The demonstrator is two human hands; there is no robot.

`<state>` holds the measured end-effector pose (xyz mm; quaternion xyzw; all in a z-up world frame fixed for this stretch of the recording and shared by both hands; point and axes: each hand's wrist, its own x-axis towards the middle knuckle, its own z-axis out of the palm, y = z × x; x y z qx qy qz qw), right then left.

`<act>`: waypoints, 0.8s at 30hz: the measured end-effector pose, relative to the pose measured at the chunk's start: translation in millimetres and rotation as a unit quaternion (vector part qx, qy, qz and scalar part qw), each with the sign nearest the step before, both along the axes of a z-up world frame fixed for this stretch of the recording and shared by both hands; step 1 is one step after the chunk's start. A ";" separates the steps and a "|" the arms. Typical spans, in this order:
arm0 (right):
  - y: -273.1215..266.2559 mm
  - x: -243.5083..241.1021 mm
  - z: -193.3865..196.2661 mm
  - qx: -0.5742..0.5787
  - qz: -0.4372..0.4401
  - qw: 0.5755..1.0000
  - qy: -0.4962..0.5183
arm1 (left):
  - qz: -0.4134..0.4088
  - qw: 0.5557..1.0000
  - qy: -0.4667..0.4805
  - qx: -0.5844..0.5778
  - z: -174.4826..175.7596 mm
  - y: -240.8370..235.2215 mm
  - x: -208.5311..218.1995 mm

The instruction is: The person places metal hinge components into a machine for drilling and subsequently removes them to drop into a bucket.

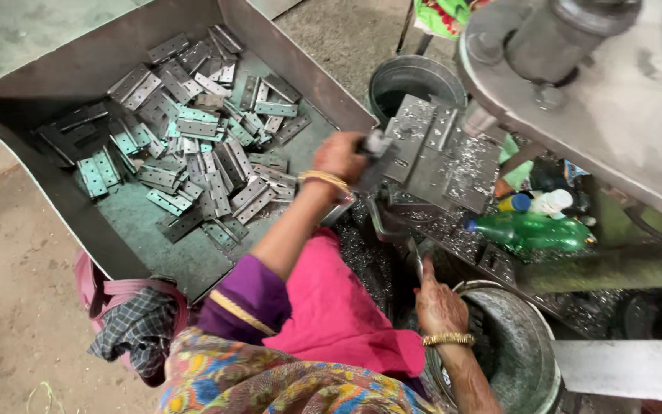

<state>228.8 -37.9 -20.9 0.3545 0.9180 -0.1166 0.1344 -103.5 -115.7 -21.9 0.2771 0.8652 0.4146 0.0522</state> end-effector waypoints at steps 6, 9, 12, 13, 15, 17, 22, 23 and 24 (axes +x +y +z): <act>12.9 3.1 -1.5 0.025 0.048 0.998 0.020 | -0.033 0.973 0.197 -0.117 32.1 91.2 120.5; 13.9 -3.2 -5.9 0.036 0.044 0.998 -0.007 | -0.089 0.933 0.230 -0.263 52.3 73.4 152.1; 30.6 -13.6 -10.1 0.066 0.092 0.994 -0.001 | -0.134 0.895 0.240 -0.351 61.7 62.1 157.3; 42.1 -19.0 -9.1 0.085 0.122 0.989 0.003 | -0.129 0.891 0.257 -0.350 64.1 66.3 150.2; 52.9 -27.5 -7.0 0.101 0.152 0.983 0.011 | -0.125 0.896 0.256 -0.342 65.2 75.2 135.2; 60.7 -36.3 -1.1 0.095 0.153 0.983 0.018 | -0.124 0.911 0.222 -0.325 65.5 82.6 117.6; -10.0 19.9 -36.5 0.040 0.025 0.996 0.076 | -0.101 0.923 0.249 -0.277 51.0 79.2 117.0; -23.1 25.5 -42.2 0.031 -0.004 0.992 0.118 | -0.091 0.916 0.276 -0.275 53.7 77.4 115.8; -20.6 22.7 -43.0 0.022 -0.012 0.995 0.095 | -0.107 0.913 0.268 -0.288 56.9 74.6 116.9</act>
